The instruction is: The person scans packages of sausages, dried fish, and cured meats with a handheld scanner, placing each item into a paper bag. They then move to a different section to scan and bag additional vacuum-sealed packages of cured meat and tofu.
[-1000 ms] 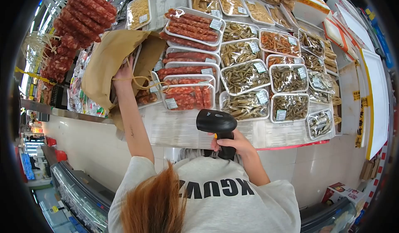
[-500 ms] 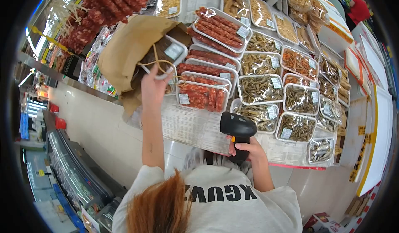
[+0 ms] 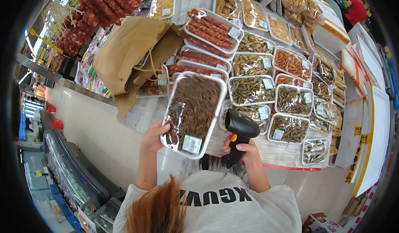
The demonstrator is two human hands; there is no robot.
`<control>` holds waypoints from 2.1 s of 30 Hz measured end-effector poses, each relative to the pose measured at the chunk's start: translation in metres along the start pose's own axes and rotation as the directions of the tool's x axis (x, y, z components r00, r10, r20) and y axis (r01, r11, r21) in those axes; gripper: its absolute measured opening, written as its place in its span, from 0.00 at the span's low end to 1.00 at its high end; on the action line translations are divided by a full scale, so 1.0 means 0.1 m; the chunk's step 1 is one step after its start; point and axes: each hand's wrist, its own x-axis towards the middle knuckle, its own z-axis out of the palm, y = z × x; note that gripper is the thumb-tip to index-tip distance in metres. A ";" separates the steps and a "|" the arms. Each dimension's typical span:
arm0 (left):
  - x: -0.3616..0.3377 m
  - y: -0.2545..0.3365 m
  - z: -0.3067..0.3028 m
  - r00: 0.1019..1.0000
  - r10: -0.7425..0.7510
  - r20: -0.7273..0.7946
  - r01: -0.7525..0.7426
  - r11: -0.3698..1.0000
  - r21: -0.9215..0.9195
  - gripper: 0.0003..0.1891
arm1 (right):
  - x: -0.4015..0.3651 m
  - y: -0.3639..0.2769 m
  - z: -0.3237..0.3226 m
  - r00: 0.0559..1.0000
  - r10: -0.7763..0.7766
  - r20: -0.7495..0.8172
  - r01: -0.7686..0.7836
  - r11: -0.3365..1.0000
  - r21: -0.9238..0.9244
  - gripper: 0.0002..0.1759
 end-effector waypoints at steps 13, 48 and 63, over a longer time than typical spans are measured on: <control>2.33 2.01 0.97 0.992 0.090 0.091 -0.112 0.954 0.279 0.17 | -0.07 -0.08 0.00 0.983 -0.138 -0.120 0.143 0.989 0.035 0.33; 0.89 1.02 0.74 0.838 0.166 0.520 -0.534 0.444 0.720 0.10 | 0.28 -0.19 0.34 0.993 -0.083 0.080 0.088 0.994 -0.065 0.27; 0.42 1.44 -0.10 0.477 0.874 -0.092 -0.278 0.249 0.928 0.18 | 0.40 0.11 0.52 0.940 0.136 0.313 -0.132 0.991 -0.035 0.27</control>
